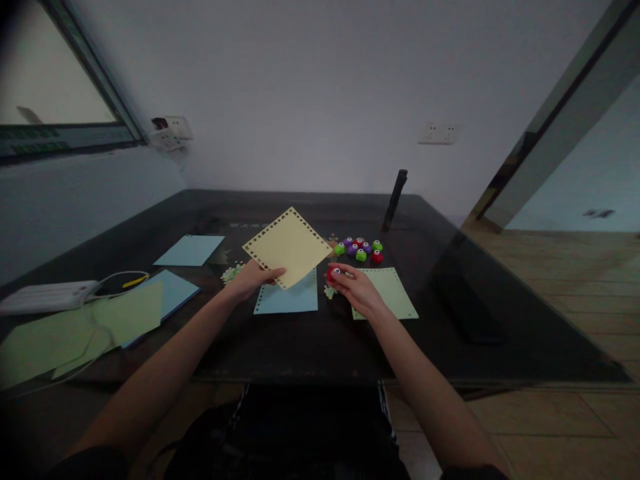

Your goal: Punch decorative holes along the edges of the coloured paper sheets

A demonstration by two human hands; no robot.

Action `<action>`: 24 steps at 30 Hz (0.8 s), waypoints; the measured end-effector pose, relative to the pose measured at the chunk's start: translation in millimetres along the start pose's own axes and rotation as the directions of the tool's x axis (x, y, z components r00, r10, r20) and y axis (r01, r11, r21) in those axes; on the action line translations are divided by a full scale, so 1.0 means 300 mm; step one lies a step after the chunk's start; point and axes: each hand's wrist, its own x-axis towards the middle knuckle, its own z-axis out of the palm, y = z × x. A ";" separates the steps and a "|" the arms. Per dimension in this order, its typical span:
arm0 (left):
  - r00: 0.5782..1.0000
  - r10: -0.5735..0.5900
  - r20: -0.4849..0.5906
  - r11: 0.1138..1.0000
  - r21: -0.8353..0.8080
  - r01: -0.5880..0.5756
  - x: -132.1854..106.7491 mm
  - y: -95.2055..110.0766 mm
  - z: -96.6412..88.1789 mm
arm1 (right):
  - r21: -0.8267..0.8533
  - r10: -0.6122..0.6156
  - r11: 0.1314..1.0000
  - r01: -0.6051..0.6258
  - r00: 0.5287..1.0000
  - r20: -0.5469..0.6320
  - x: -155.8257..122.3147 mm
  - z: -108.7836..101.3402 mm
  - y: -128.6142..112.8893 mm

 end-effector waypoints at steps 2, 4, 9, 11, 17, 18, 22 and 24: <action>1.000 -0.007 0.001 1.000 0.021 0.007 -0.001 0.003 -0.001 | 0.007 -0.033 0.999 0.033 0.999 -0.007 0.006 0.004 0.007; 1.000 -0.007 0.006 0.999 0.039 0.006 -0.005 0.007 0.002 | 0.000 -0.064 0.998 0.064 0.998 -0.024 0.009 0.006 0.012; 0.999 0.005 0.040 0.998 0.070 -0.008 -0.015 0.013 0.011 | 0.019 -0.092 0.995 0.094 0.991 -0.096 0.012 0.002 0.017; 0.999 0.013 0.047 0.997 0.074 -0.016 -0.014 0.011 0.012 | 0.023 -0.098 0.995 0.101 0.991 -0.094 0.013 0.000 0.015; 0.996 0.034 0.077 0.996 0.077 -0.040 -0.013 0.013 0.011 | 0.022 -0.087 0.996 0.089 0.992 -0.086 0.005 0.007 0.005; 0.996 0.030 0.080 0.995 0.090 -0.037 -0.015 0.016 0.011 | 0.027 -0.081 0.996 0.084 0.993 -0.086 0.003 0.008 0.004; 0.996 0.007 0.092 0.991 0.134 -0.019 -0.023 0.030 0.013 | 0.055 -0.078 0.995 0.083 0.993 -0.089 0.000 0.010 0.006; 0.995 0.003 0.098 0.990 0.140 -0.017 -0.027 0.035 0.015 | 0.058 -0.082 0.994 0.088 0.993 -0.090 0.001 0.009 0.007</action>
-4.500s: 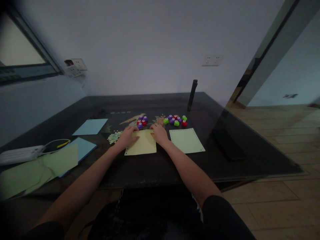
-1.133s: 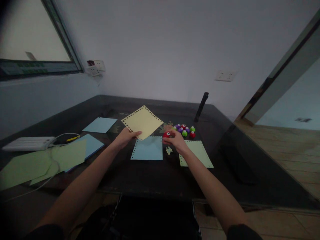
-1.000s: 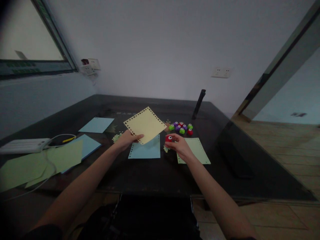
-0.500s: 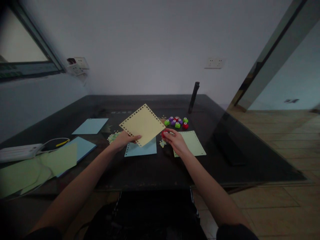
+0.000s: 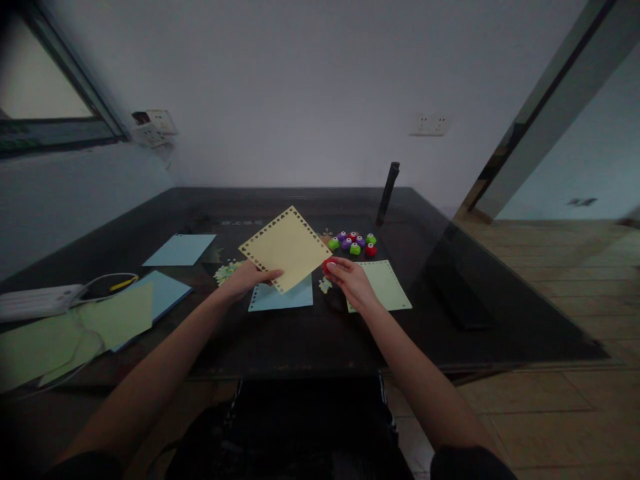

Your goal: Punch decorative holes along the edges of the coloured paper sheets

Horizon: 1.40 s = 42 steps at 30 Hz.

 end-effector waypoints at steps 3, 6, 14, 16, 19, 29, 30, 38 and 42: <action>1.000 0.003 -0.002 1.000 0.005 -0.003 -0.003 0.004 0.002 | -0.008 -0.005 1.000 0.005 1.000 0.003 0.002 -0.004 0.003; 1.000 0.001 0.002 1.000 0.025 -0.001 -0.004 0.005 0.002 | -0.019 -0.009 1.000 0.009 1.000 0.004 0.004 -0.007 0.007; 0.998 0.049 0.041 0.990 0.132 -0.054 0.009 -0.003 -0.008 | -0.021 0.021 1.000 -0.021 1.000 -0.010 -0.002 0.001 0.005; 0.997 0.067 0.050 0.987 0.146 -0.073 0.010 -0.002 -0.010 | -0.010 0.033 0.999 -0.033 0.999 -0.013 -0.005 0.003 0.003; 0.994 0.092 0.054 0.982 0.161 -0.099 0.007 0.002 -0.011 | 0.008 0.036 0.999 -0.036 0.999 -0.022 -0.005 0.003 0.001; 0.986 0.152 0.063 0.959 0.230 -0.163 0.010 0.003 -0.013 | 0.009 0.004 1.000 -0.004 0.998 -0.062 -0.005 0.005 0.006; 0.987 0.148 0.063 0.961 0.228 -0.159 0.010 0.003 -0.013 | 0.011 0.002 1.000 -0.001 0.998 -0.068 -0.005 0.005 0.005; 0.985 0.144 0.091 0.962 0.220 -0.161 0.003 0.009 -0.013 | -0.047 0.039 0.998 -0.041 0.998 -0.049 -0.018 0.009 -0.009; 0.988 0.109 0.107 0.968 0.213 -0.130 0.001 0.018 -0.009 | -0.066 0.054 0.996 -0.055 0.998 -0.018 -0.022 0.010 -0.010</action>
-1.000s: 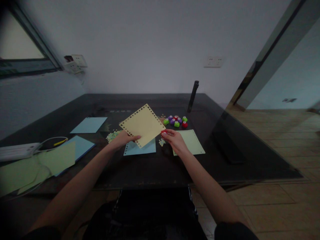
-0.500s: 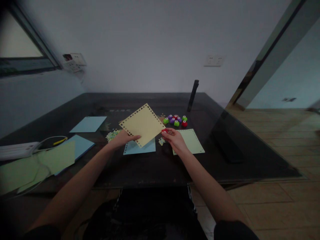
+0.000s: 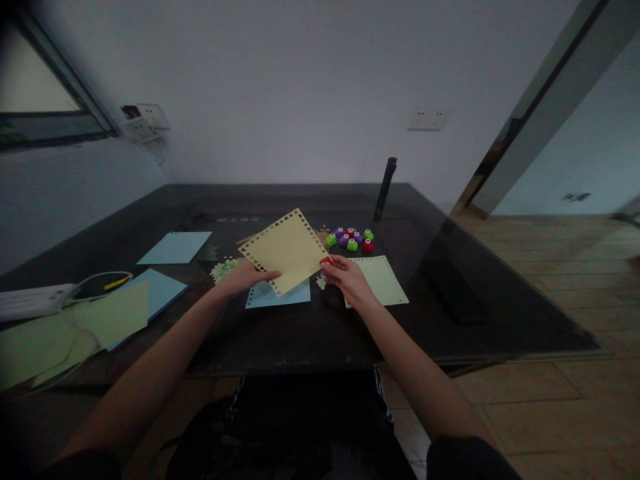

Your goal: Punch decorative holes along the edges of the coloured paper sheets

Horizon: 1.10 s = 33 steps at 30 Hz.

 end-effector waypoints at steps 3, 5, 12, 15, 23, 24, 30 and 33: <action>1.000 0.014 -0.012 1.000 -0.015 -0.014 0.001 -0.001 0.003 | -0.026 -0.005 1.000 0.005 1.000 0.011 0.004 -0.002 0.006; 1.000 0.017 -0.015 1.000 -0.017 -0.017 0.002 -0.005 0.003 | -0.044 -0.009 0.999 0.009 1.000 0.013 0.008 -0.004 0.011; 0.999 0.033 0.000 0.999 0.001 -0.033 0.006 -0.020 0.004 | -0.077 -0.016 0.997 0.017 1.000 0.009 0.011 -0.008 0.016; 0.999 0.037 0.003 0.999 0.009 -0.037 0.009 -0.030 0.004 | -0.088 -0.015 0.996 0.016 1.000 0.012 0.011 -0.010 0.017; 0.998 0.049 0.026 0.999 0.002 -0.049 0.012 -0.050 0.001 | -0.127 -0.028 0.992 0.027 1.000 -0.007 0.017 -0.013 0.019; 0.998 0.053 0.019 0.999 0.006 -0.053 0.011 -0.045 0.002 | -0.132 -0.028 0.991 0.026 1.000 -0.007 0.016 -0.013 0.018; 0.998 0.064 0.013 0.998 -0.008 -0.064 0.004 -0.021 0.007 | -0.129 -0.029 0.991 0.028 1.000 -0.005 0.007 -0.011 0.008; 0.998 0.055 0.010 0.999 -0.001 -0.055 0.008 -0.034 0.007 | -0.128 -0.025 0.991 0.025 1.000 -0.002 0.005 -0.010 0.004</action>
